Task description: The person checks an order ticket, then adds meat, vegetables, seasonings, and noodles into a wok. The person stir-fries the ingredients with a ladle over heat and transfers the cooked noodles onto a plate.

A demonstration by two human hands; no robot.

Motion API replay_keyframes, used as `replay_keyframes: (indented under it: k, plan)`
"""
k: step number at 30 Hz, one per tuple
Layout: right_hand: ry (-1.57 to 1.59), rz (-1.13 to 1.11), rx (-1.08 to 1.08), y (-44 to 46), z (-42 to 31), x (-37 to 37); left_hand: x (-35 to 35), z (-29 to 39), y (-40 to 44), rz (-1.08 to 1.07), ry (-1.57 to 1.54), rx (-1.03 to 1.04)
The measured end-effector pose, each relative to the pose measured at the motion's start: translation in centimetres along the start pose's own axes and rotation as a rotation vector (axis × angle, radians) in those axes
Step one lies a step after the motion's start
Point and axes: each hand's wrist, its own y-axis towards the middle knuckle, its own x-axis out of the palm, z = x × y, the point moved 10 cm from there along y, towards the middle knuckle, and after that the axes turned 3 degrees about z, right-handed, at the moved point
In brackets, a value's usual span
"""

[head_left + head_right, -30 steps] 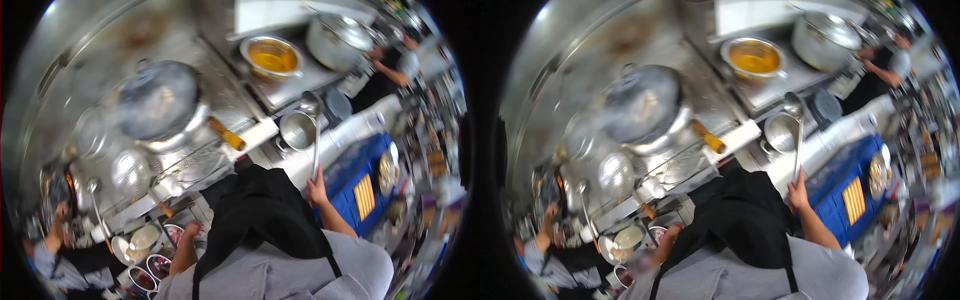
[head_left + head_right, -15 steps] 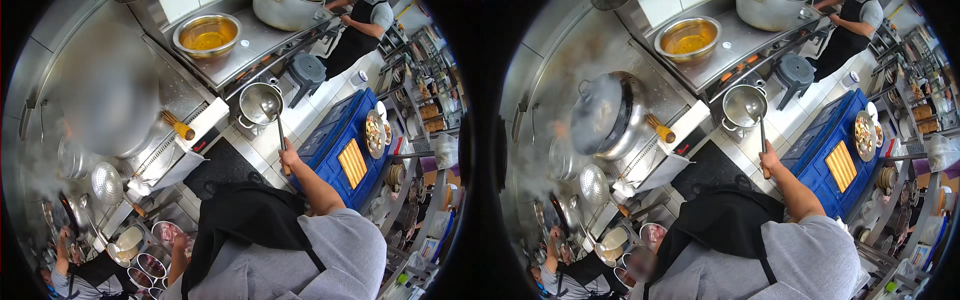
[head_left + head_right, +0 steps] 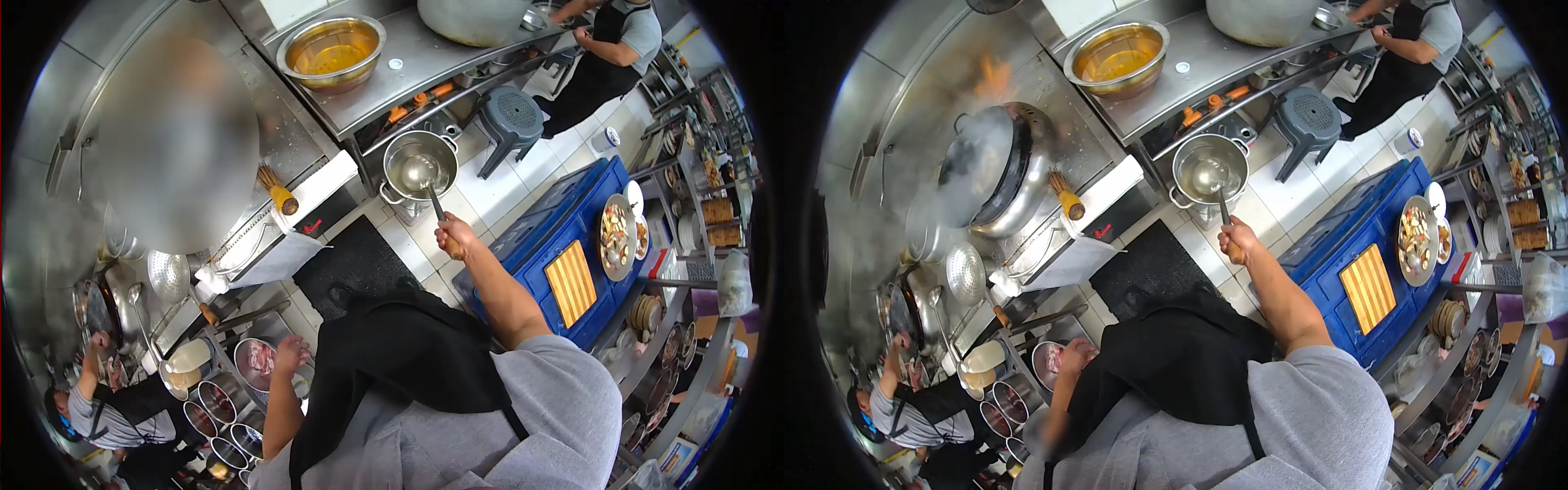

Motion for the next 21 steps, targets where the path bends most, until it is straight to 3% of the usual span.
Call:
replay_keyframes:
  k: [5, 12, 14, 17, 20, 21]
  plan:
    - [0.223, -0.076, -0.034, -5.4, -1.5, 0.8, -2.9, -0.5, 1.1, 0.034, 0.008, -0.060]
    - [0.156, -0.066, -0.099, -15.4, -4.7, 5.7, -5.9, -3.8, 5.9, 0.059, -0.040, -0.190]
    - [0.101, -0.033, -0.130, -18.2, -4.7, 8.3, -6.7, -3.8, 7.6, 0.073, -0.063, -0.206]
    - [0.083, -0.059, -0.115, -22.6, -4.3, 14.8, -6.6, -2.5, 10.4, -0.039, -0.099, -0.063]
    - [0.130, -0.167, -0.044, -24.8, -2.8, 21.6, -7.1, -1.4, 12.3, -0.107, -0.098, -0.032]
    - [0.223, -0.294, 0.017, -25.4, -2.2, 24.7, -7.3, -1.2, 13.1, -0.132, -0.111, -0.011]
